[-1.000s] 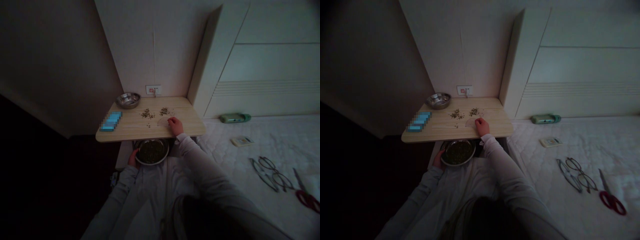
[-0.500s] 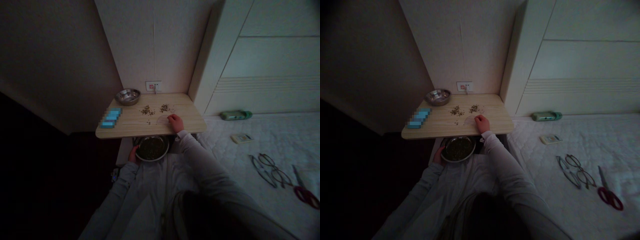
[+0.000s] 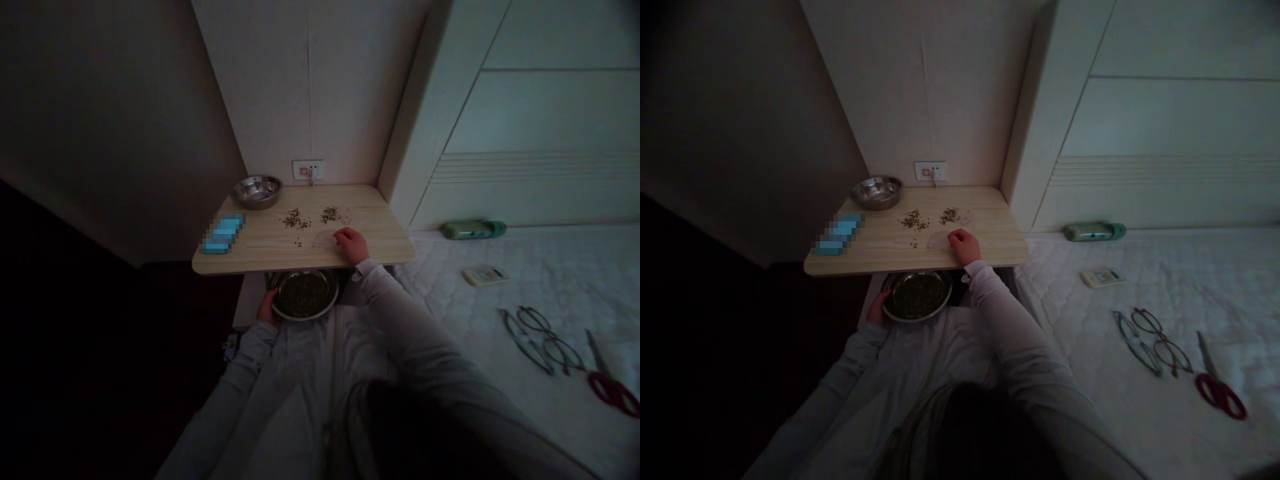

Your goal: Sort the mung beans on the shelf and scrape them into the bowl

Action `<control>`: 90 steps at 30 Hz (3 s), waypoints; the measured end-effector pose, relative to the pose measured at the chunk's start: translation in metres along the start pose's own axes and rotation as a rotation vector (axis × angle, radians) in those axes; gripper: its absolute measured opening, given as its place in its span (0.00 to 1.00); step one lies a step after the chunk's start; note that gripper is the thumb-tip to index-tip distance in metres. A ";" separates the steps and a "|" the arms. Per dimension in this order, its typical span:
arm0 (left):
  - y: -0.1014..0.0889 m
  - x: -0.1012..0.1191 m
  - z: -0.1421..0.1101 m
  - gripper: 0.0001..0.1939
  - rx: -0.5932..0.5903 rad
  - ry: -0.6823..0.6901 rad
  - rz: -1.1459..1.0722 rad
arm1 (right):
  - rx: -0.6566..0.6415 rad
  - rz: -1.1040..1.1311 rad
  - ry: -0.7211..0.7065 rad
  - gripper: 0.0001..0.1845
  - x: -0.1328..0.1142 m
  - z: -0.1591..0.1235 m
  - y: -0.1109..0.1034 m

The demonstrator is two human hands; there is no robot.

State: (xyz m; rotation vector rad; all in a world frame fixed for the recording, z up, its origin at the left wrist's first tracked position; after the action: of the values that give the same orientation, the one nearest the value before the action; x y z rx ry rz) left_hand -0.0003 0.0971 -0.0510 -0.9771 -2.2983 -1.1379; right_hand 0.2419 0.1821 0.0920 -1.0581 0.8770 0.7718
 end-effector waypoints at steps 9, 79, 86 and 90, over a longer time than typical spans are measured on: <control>0.001 0.002 -0.005 0.08 0.021 0.000 0.021 | 0.044 -0.106 -0.007 0.12 0.000 0.000 -0.003; 0.008 -0.001 -0.008 0.09 -0.059 -0.047 -0.003 | -0.146 -0.482 -0.286 0.13 -0.035 -0.008 -0.040; 0.009 -0.008 -0.002 0.06 -0.071 -0.067 0.057 | -0.188 -0.227 -0.002 0.12 0.012 -0.016 -0.058; 0.014 -0.007 -0.003 0.06 -0.086 -0.043 0.072 | -0.213 -0.252 0.037 0.13 0.020 -0.029 -0.054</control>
State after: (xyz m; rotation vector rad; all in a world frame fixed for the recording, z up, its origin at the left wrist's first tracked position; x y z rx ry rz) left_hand 0.0145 0.0974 -0.0458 -1.1176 -2.2446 -1.2063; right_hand 0.2910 0.1402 0.0890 -1.3465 0.6850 0.6443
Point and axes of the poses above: each hand's wrist, its own z-axis towards the middle knuckle, its own y-axis out of the palm, x = y × z, the point moved 10 cm from there along z, towards the middle knuckle, and after that the axes turned 2 degrees about -x, right-handed, at the moved point
